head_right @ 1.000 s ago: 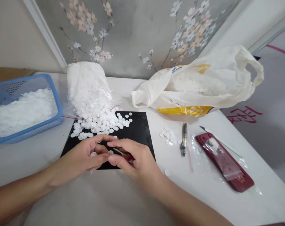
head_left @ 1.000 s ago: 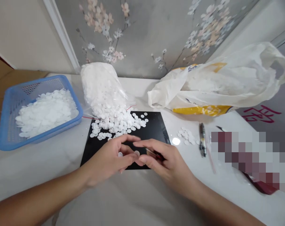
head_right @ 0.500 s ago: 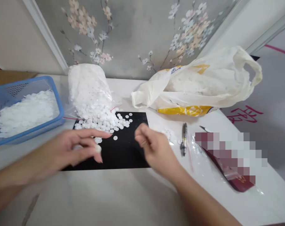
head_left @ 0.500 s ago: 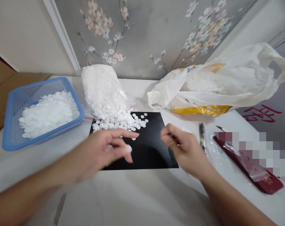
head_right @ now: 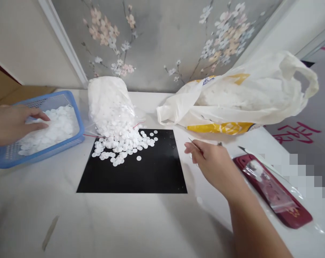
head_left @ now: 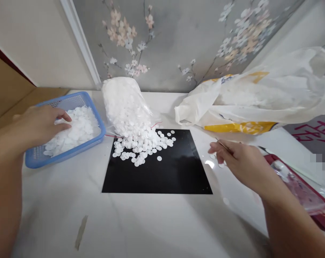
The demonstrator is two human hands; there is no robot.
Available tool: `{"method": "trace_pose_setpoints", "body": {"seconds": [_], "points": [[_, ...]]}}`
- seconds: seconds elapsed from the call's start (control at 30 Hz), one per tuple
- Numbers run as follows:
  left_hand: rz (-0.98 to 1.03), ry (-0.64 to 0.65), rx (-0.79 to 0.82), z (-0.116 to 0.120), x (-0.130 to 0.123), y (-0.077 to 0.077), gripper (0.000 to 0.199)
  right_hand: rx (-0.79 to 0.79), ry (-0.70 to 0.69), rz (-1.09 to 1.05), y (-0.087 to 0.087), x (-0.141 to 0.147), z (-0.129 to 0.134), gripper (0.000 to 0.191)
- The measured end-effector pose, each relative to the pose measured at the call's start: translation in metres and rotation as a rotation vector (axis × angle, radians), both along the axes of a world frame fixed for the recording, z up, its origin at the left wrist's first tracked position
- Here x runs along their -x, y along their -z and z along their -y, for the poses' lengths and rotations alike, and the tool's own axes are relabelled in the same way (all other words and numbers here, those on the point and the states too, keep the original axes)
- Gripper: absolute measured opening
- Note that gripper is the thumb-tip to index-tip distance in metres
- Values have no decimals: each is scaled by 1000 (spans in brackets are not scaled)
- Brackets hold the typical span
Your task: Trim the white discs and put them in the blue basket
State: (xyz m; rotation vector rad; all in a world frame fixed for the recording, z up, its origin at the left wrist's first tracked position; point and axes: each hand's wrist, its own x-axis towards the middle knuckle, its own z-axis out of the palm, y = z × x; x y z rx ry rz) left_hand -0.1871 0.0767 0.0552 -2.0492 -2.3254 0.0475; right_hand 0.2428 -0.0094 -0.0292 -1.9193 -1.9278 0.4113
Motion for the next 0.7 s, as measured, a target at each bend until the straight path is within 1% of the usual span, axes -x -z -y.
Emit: {"method": "trace_pose_setpoints", "body": {"seconds": [0.03, 0.07, 0.1, 0.13, 0.17, 0.2, 0.23, 0.27, 0.3, 0.33, 0.4, 0.47, 0.53, 0.63, 0.67, 0.7], "points": [[-51, -29, -15, 1, -3, -1, 28, 17, -4, -9, 0, 1, 0, 33], [-90, -60, -47, 4, -9, -1, 31, -3, -15, -19, 1, 3, -1, 30], [-97, -58, -70, 9, -18, -1, 33, -42, -24, -31, 2, 6, -1, 26], [-86, -29, -94, 15, -30, 1, 31, -80, -27, -49, 4, 11, -1, 21], [-43, 40, -161, 22, -44, 6, 29, -93, -32, -77, 6, 17, 0, 18], [25, 197, -124, 31, -60, 13, 24, -84, -43, -112, 9, 23, 0, 17], [93, 341, -56, 41, -76, 23, 19, -62, -65, -150, 12, 31, 1, 17], [120, 460, 23, 50, -92, 35, 13, -42, -98, -184, 15, 38, 2, 17], [91, 558, 104, 59, -107, 48, 13, -29, -135, -209, 18, 46, 4, 18], [39, 608, 152, 66, -119, 62, 15, -19, -169, -229, 20, 53, 5, 18], [-35, 685, 101, 75, -136, 86, 11, 2, -217, -259, 23, 64, 7, 18], [-28, 756, 7, 77, -143, 102, 9, 19, -244, -288, 24, 70, 9, 18], [36, 866, -46, 75, -144, 110, 11, 25, -267, -315, 24, 73, 10, 17], [153, 1083, -61, 76, -143, 113, 19, 21, -302, -337, 24, 75, 10, 17], [191, 1141, -67, 77, -142, 114, 22, 20, -311, -340, 25, 75, 10, 17], [247, 1167, -87, 78, -141, 114, 23, 21, -317, -341, 27, 75, 10, 17]]}}
